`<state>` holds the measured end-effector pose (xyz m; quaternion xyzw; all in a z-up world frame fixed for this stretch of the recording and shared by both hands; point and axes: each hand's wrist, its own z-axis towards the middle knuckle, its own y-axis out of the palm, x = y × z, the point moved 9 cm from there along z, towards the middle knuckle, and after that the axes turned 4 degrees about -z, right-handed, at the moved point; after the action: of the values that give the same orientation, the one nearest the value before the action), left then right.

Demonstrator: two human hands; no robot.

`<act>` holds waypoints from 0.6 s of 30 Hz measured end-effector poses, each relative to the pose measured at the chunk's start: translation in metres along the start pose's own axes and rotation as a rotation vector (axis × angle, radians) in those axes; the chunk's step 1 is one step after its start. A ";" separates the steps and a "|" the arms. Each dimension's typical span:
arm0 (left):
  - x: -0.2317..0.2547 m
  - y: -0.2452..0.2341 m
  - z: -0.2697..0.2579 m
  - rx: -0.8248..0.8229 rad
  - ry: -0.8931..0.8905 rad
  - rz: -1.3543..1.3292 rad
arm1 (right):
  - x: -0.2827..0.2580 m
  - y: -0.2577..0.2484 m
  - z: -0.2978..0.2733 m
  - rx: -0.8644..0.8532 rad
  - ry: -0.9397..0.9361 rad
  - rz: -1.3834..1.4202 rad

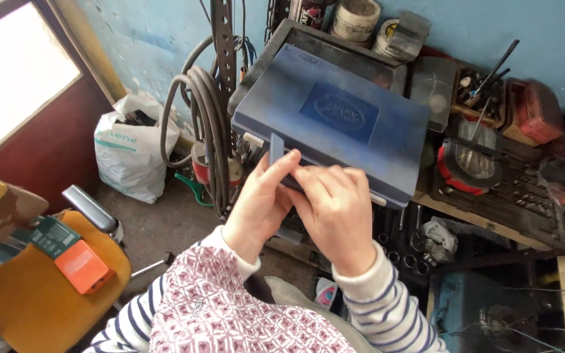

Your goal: The person sorts items in a cluttered workshop, picking up boxes, jars, and containers from shelves and a workbench and placing them on a chair. They handle a plastic bag and small containers, grouping items together on the chair.

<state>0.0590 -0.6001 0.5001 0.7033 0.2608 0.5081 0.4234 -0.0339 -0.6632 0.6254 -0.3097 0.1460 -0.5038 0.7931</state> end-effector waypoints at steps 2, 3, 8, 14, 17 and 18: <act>-0.005 -0.006 -0.007 0.045 0.031 0.002 | -0.003 -0.009 -0.005 0.032 0.034 0.012; -0.007 -0.005 -0.011 0.052 0.032 -0.004 | -0.006 -0.012 -0.007 0.026 0.030 0.016; -0.011 -0.020 -0.038 0.217 0.033 0.039 | -0.022 -0.032 -0.006 0.003 0.014 0.124; 0.014 -0.003 -0.070 0.219 -0.038 0.015 | -0.013 -0.091 -0.001 0.168 0.085 0.268; 0.027 -0.019 -0.091 0.254 -0.061 -0.018 | 0.037 -0.110 -0.056 0.385 0.414 0.037; 0.025 -0.034 -0.096 0.261 -0.064 -0.019 | 0.043 -0.108 -0.064 0.379 0.417 0.040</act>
<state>-0.0195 -0.5312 0.4953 0.7657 0.3178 0.4431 0.3411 -0.1259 -0.7563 0.6489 -0.0428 0.2153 -0.5592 0.7994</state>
